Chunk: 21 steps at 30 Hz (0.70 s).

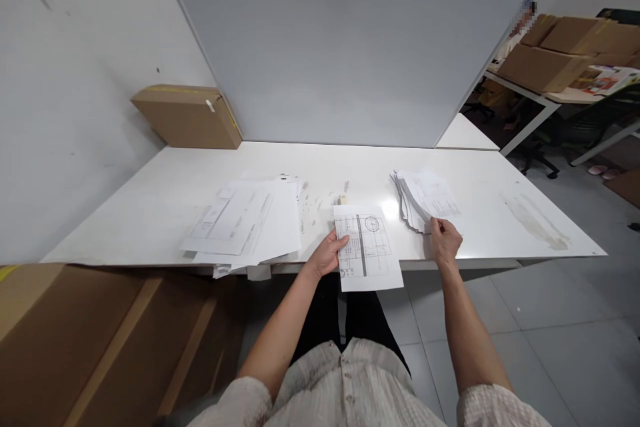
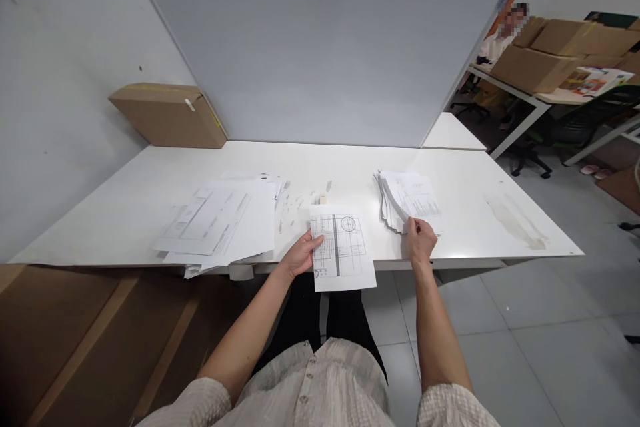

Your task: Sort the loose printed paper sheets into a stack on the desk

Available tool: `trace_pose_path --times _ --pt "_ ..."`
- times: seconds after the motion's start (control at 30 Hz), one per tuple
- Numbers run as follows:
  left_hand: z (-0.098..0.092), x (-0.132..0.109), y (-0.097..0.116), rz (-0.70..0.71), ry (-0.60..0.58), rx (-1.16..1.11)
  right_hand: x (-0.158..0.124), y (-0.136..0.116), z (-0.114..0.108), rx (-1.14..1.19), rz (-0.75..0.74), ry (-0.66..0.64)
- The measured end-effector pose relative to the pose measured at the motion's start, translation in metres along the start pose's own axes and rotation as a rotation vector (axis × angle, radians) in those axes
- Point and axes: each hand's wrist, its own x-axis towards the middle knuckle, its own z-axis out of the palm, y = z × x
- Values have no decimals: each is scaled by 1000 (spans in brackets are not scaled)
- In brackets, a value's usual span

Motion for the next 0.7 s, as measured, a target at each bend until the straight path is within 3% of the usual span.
trace_pose_path --times 0.27,0.47,0.7 --pt "0 0 0 2 -1 3 -6 4 5 -41 -215 -3" --pt "1 0 1 -8 19 7 -6 8 6 -55 -241 -23" --pt "5 0 1 -6 43 -24 13 -20 -22 -49 -333 200"
